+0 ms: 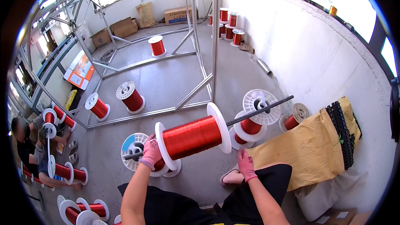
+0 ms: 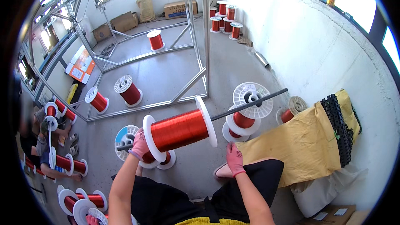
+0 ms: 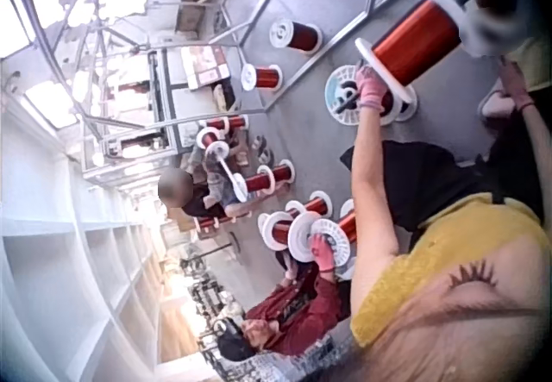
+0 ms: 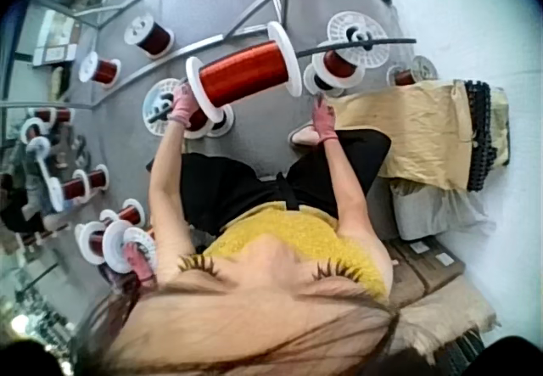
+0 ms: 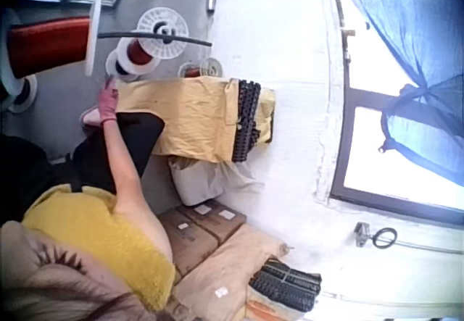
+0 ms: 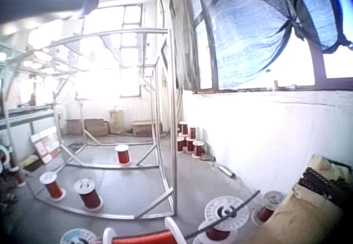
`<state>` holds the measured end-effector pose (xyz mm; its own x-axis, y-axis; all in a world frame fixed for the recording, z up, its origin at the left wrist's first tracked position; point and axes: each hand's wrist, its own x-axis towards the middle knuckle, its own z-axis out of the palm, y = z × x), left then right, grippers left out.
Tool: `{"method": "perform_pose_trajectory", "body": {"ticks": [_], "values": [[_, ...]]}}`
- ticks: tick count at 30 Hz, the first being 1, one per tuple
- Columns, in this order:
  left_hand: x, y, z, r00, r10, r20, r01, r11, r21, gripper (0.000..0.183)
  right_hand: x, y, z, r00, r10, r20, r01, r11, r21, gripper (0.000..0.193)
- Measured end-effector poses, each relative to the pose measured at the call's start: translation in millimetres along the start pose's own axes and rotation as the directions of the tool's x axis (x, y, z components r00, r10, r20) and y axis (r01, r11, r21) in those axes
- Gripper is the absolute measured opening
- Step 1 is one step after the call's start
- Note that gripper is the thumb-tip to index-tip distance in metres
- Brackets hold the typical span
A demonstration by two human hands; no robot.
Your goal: The person winds red wire onto spools by hand while seated on the floor. They rotate the spools on a metal bar and use their hands to guide the wire.
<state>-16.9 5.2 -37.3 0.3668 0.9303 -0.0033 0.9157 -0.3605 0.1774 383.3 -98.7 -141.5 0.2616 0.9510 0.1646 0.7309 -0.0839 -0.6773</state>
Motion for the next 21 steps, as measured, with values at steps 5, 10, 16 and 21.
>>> {"method": "perform_pose_trajectory", "body": {"ticks": [5, 10, 16, 21], "values": [[4, -13, 22, 0.993, 0.006, -0.118, -0.035, 0.969, -0.244, 0.039, 11, -63, -34, 0.979, 0.206, -0.001, -0.197, 0.939, 0.281, 0.039], [2, 1, 2, 0.999, 0.031, 0.012, -0.032, 0.993, 0.111, 0.037, 37, -96, -41, 0.975, 0.220, -0.022, -0.166, 0.792, 0.587, 0.039], [2, 24, -24, 0.998, 0.012, 0.059, -0.027, 0.963, 0.268, 0.027, 125, -178, -72, 0.999, 0.017, 0.035, -0.033, 0.859, 0.511, 0.042], [-16, 30, -26, 0.971, 0.059, -0.231, -0.003, 0.971, 0.238, 0.026, 170, -228, -67, 0.946, 0.010, 0.323, -0.007, 1.000, -0.013, 0.049]]}}
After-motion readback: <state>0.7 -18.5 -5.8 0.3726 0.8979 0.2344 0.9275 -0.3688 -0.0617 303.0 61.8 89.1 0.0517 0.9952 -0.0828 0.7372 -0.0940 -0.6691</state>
